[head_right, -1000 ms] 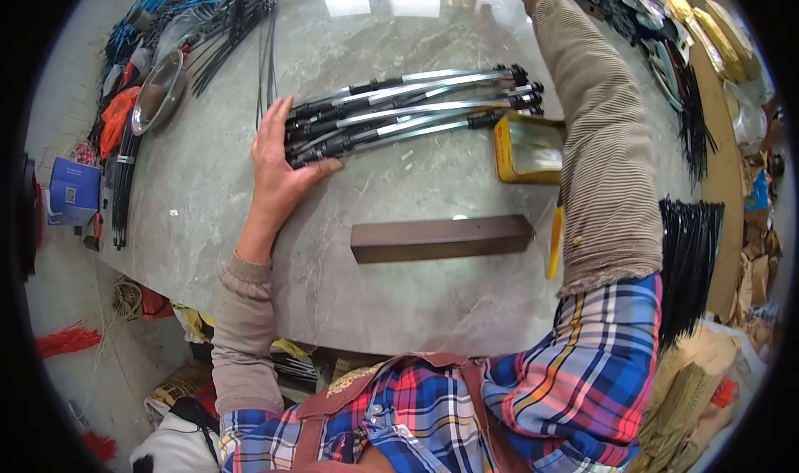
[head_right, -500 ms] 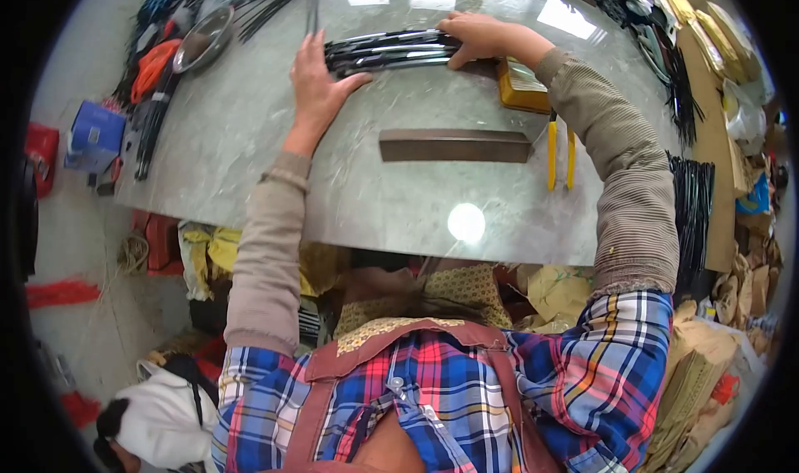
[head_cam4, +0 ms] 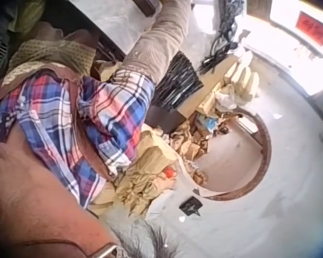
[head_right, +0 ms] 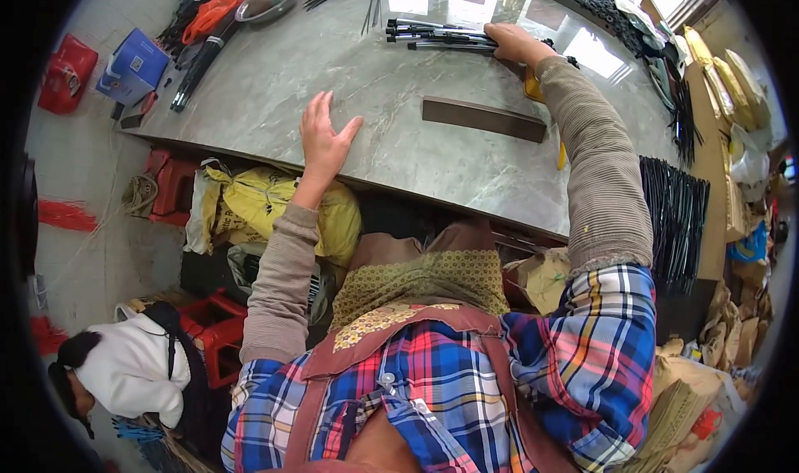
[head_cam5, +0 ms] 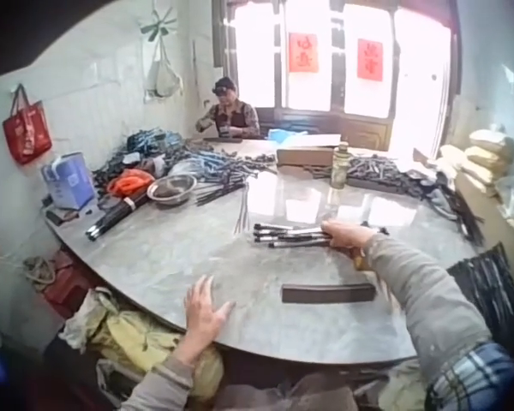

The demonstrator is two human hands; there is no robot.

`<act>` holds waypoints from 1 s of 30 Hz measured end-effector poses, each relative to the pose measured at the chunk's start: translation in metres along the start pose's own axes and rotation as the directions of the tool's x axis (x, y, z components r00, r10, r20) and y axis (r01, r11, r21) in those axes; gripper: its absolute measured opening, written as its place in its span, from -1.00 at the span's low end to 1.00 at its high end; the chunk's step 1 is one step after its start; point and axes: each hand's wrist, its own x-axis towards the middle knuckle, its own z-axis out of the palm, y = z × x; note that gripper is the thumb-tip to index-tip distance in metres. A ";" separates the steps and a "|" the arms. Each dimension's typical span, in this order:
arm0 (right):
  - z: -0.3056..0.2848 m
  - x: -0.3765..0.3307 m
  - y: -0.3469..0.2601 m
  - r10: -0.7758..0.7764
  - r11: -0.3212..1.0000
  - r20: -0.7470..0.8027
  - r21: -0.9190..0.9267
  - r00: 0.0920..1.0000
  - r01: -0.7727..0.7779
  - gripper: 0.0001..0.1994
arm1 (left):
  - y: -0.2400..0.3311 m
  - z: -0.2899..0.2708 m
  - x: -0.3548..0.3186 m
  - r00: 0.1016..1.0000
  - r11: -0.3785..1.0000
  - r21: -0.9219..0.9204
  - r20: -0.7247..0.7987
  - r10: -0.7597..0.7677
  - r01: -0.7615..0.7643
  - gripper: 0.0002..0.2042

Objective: Sorting and organizing long, thin metal rods on a production table.

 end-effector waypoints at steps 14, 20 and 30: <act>-0.022 0.069 0.140 0.089 0.992 -0.241 -0.062 0.966 -0.107 -0.65 | 0.024 -0.012 0.000 0.985 0.995 0.094 0.171 0.016 -0.032 -0.52; 0.002 0.100 0.162 0.339 0.934 -0.220 -0.034 0.915 -0.355 -0.62 | 0.026 -0.014 0.008 0.975 0.996 0.087 0.221 -0.018 -0.001 -0.57; 0.009 0.095 0.174 0.350 0.935 -0.235 0.034 0.907 -0.352 -0.29 | 0.031 -0.012 0.014 0.966 0.994 0.111 0.253 -0.049 0.022 -0.61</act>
